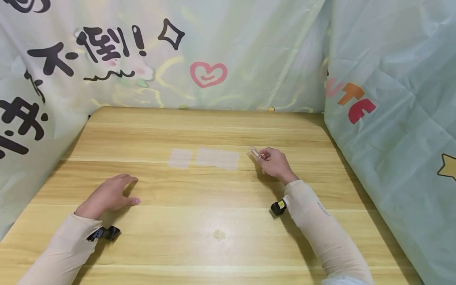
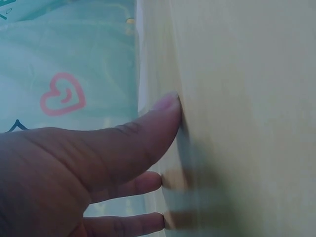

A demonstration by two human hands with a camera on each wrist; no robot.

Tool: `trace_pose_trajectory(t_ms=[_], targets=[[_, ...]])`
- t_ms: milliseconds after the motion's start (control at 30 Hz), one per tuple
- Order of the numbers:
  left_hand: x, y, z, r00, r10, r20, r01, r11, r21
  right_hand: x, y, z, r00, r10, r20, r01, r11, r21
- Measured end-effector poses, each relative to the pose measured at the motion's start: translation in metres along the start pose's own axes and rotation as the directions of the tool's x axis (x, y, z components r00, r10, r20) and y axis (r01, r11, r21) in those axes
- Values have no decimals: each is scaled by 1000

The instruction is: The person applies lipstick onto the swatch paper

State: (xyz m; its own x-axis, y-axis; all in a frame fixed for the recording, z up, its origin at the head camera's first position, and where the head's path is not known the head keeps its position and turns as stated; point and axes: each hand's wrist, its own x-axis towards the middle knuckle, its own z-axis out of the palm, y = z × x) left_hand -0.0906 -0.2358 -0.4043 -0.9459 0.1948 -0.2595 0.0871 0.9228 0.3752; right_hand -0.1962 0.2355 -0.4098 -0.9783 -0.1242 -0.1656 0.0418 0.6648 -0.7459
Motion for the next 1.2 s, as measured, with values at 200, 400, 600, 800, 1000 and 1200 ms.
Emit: trace_pose_trajectory(t_ms=[200, 400, 600, 800, 1000, 1200], targets=[[0, 2, 0, 1000, -6, -4, 7, 1000, 20, -1, 1, 0, 999, -34, -13, 34, 998, 51], [0, 3, -2, 1000, -16, 0, 16, 999, 41, -2, 0, 1, 998, -58, -21, 59, 996, 60], [0, 3, -1, 1000, -13, -2, 13, 999, 47, -5, -4, 0, 997, -69, -23, 70, 995, 73], [1, 4, -2, 1000, -10, 12, 10, 998, 56, -6, -5, -1, 997, -75, -22, 76, 993, 92], [2, 5, -3, 1000, -12, 19, 11, 998, 55, -6, -7, 0, 996, -84, -8, 84, 992, 92], [6, 9, -5, 1000, 18, -10, -18, 999, 31, -7, -10, 0, 995, -95, -7, 95, 989, 110]])
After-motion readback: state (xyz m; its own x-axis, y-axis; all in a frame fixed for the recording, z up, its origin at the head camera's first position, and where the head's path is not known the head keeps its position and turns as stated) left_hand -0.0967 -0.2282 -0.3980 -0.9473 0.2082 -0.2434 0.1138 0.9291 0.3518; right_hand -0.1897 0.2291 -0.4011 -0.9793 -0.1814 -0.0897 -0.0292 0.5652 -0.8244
